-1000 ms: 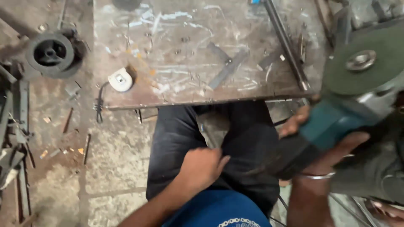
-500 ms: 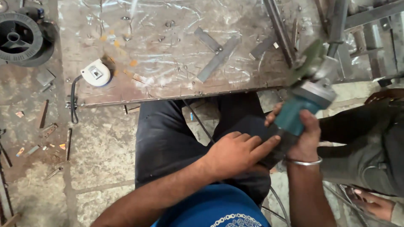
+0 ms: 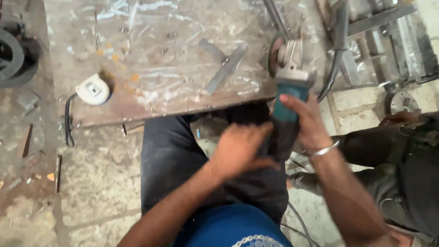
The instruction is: The person uses an angle grinder to cut and smooth a metal bar, creating sparks. They then align the metal bar with another piece and weld them together using a welding torch.
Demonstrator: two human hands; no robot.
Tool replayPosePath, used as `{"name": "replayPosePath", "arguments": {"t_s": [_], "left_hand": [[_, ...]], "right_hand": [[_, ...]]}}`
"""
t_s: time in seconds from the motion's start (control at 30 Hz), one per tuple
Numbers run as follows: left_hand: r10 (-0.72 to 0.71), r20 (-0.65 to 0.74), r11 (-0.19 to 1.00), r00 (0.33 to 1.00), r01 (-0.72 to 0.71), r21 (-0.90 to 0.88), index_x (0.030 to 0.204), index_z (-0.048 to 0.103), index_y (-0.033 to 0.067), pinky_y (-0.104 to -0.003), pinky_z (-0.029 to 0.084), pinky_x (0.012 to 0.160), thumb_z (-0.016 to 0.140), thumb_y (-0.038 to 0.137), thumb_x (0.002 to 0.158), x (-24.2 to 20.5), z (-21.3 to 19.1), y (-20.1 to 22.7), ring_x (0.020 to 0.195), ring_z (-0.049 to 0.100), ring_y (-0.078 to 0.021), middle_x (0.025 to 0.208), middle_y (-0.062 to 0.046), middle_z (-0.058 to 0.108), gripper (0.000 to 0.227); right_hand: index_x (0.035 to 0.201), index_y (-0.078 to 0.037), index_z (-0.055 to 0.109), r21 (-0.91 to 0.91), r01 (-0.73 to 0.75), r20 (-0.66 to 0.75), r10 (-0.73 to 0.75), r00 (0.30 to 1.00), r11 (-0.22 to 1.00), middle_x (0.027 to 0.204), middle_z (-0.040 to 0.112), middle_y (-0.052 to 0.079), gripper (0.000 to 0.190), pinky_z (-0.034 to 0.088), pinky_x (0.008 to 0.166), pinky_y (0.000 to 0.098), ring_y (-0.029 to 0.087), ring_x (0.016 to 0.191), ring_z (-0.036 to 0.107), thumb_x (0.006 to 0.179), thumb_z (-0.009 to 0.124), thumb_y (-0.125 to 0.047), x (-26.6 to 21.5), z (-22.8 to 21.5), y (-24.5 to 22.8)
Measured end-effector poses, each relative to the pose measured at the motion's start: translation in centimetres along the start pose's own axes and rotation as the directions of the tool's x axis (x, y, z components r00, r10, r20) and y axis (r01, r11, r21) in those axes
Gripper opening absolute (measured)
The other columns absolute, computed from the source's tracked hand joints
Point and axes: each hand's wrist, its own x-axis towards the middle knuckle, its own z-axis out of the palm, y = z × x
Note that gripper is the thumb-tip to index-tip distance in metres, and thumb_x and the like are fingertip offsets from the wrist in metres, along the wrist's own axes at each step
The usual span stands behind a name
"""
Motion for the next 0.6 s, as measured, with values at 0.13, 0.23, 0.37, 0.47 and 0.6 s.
{"name": "replayPosePath", "arguments": {"t_s": [0.13, 0.23, 0.37, 0.47, 0.6], "left_hand": [[-0.347, -0.229, 0.894, 0.909, 0.395, 0.21, 0.102, 0.065, 0.0055, -0.05, 0.046, 0.082, 0.079, 0.052, 0.084, 1.3, -1.0, -4.9, 0.095, 0.061, -0.0378, 0.098, -0.014, 0.065, 0.052], [-0.234, -0.454, 0.831, 0.86, 0.419, 0.366, 0.118, 0.068, 0.0011, -0.05, 0.043, 0.088, 0.075, 0.042, 0.082, 1.9, -0.8, -8.4, 0.105, 0.057, -0.0355, 0.111, -0.016, 0.063, 0.055], [-0.351, -0.378, 0.77, 0.857, 0.494, 0.404, 0.099, 0.068, 0.0061, -0.051, 0.041, 0.088, 0.075, 0.04, 0.086, 2.0, 0.1, -10.7, 0.105, 0.053, -0.0356, 0.108, -0.015, 0.061, 0.037], [-0.322, -0.393, 0.787, 0.861, 0.474, 0.395, 0.101, 0.069, 0.0073, -0.051, 0.041, 0.088, 0.074, 0.036, 0.09, 1.7, 0.0, -11.0, 0.104, 0.055, -0.0357, 0.105, -0.014, 0.061, 0.031], [-0.274, -0.429, 0.836, 0.861, 0.434, 0.335, 0.101, 0.066, 0.0053, -0.051, 0.041, 0.09, 0.073, 0.033, 0.092, 1.1, -0.1, -10.9, 0.102, 0.054, -0.0368, 0.106, -0.015, 0.06, 0.03]], "right_hand": [[0.122, -0.008, 0.065, -0.395, 0.087, -0.005, -0.097, 0.995, 0.915, 0.102, 0.07, 0.001, 0.049, 0.057, 0.075, 0.0298, 0.012, 0.088, 0.067, 0.08, 0.086, -0.02, 4.0, -1.8, -1.8], [0.123, -0.003, 0.067, -0.584, 0.16, 0.09, -0.132, 0.987, 0.796, 0.107, 0.07, 0.003, 0.051, 0.056, 0.08, 0.0292, 0.013, 0.093, 0.066, 0.08, 0.087, -0.021, 6.9, -2.4, -1.0], [0.124, 0.0, 0.063, -0.731, 0.209, 0.135, -0.163, 0.977, 0.65, 0.109, 0.07, 0.007, 0.06, 0.055, 0.083, 0.0309, 0.015, 0.097, 0.067, 0.076, 0.089, -0.026, 9.8, -0.9, -1.4], [0.122, 0.001, 0.064, -0.854, 0.206, 0.171, -0.117, 0.978, 0.477, 0.109, 0.072, 0.011, 0.066, 0.054, 0.087, 0.0342, 0.02, 0.099, 0.069, 0.072, 0.089, -0.033, 10.5, 0.6, -1.8], [0.122, 0.004, 0.062, -0.924, 0.196, 0.19, -0.05, 0.98, 0.328, 0.111, 0.072, 0.019, 0.077, 0.053, 0.09, 0.0394, 0.028, 0.102, 0.07, 0.069, 0.089, -0.043, 11.1, 1.5, -1.7]]}}
